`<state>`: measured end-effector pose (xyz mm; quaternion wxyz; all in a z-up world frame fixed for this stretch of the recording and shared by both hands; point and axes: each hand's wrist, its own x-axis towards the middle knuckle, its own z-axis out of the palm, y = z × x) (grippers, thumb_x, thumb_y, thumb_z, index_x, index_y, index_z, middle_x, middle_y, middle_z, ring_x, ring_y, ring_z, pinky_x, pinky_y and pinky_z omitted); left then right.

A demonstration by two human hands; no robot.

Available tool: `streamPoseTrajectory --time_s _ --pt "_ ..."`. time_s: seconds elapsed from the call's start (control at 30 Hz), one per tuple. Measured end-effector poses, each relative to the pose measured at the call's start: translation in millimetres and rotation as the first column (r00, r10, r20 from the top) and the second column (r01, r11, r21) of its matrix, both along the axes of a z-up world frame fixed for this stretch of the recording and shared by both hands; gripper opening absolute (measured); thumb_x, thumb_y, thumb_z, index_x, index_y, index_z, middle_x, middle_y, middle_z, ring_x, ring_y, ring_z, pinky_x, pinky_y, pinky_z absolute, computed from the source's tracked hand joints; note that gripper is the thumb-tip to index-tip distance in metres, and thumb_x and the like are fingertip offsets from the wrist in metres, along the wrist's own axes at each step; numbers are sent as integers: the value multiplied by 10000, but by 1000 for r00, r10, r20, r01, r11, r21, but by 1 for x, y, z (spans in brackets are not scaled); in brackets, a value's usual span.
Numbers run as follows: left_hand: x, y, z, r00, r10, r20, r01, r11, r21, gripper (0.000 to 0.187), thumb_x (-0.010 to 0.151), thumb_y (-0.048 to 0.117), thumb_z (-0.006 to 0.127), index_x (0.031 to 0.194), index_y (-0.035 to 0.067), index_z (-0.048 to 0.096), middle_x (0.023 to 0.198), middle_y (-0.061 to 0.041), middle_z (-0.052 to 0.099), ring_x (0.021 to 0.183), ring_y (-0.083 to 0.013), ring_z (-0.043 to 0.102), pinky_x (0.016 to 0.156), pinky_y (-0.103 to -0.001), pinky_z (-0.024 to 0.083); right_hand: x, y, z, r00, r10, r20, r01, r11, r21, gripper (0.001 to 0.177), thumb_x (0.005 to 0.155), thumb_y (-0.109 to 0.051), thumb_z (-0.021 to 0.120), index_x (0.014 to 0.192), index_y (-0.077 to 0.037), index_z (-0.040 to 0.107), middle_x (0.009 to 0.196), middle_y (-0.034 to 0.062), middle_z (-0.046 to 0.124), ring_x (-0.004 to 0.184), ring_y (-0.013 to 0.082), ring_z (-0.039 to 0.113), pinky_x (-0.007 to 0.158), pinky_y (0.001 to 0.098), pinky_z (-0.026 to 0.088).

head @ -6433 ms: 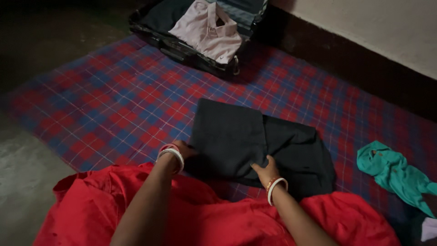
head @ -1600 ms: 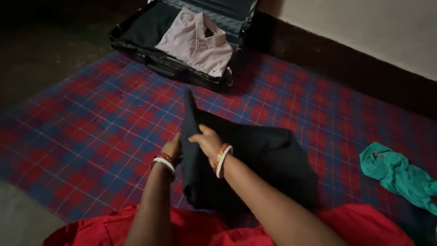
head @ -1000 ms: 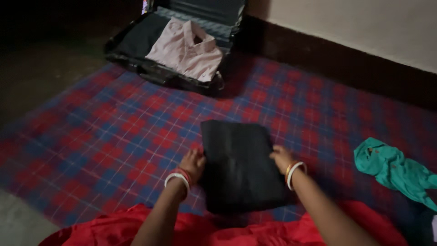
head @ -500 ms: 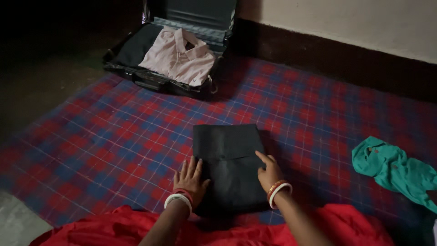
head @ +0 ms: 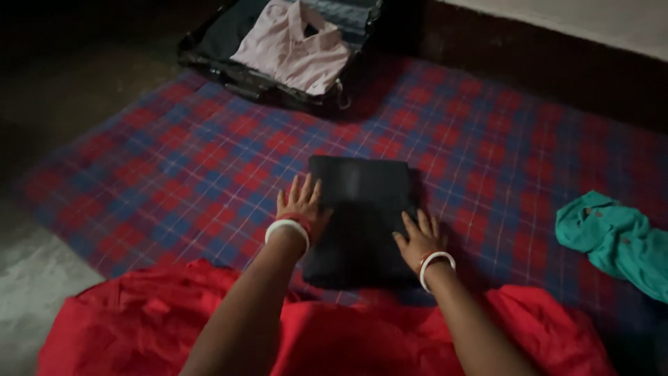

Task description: The person folds a black shirt and a maroon shirt, then places them into an open suitcase on a bed.

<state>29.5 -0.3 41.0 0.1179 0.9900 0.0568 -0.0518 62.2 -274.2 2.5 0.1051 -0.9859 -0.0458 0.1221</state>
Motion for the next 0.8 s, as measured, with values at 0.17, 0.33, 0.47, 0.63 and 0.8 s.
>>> streamPoseTrajectory --time_s 0.17,0.33,0.47,0.63,0.8 --pt "2 2 -9 996 44 -77 -45 999 -11 736 991 496 478 1578 165 183 1650 -82 113 1523 -317 66 1206 -555 117 0 -11 -6 997 -72 -5 72 989 128 673 991 -464 546 1592 -297 292 1665 94 257 1522 357 242 1235 503 228" --pt "6 0 -54 926 243 -289 -324 904 -279 590 962 415 548 1442 117 378 1481 -143 339 1373 -343 301 1091 -535 287 9 -15 -33 982 -180 49 162 953 255 712 925 -395 659 1567 -263 383 1581 182 363 1458 432 313 1201 496 300" --pt "13 0 -80 797 371 -476 -577 701 -420 484 938 350 603 1333 78 534 1346 -192 519 1253 -364 488 999 -519 423 13 -14 -48 975 -138 175 102 974 203 694 886 -403 703 1519 -255 462 1500 168 460 1399 411 413 1198 488 338" --pt "27 14 -86 750 405 -523 -645 624 -441 378 909 269 673 1196 30 729 1178 -253 745 1103 -389 723 884 -499 593 -3 4 -29 943 -144 299 84 975 206 615 873 -355 711 1443 -226 517 1541 131 409 1404 395 381 1159 513 323" --pt "26 79 -57 826 462 -323 -561 734 -382 380 849 251 769 1140 8 742 1183 -250 715 1119 -387 690 877 -473 604 -11 33 -9 924 55 377 -152 960 234 582 866 -240 687 1423 -174 533 1580 147 362 1421 387 342 1156 508 310"
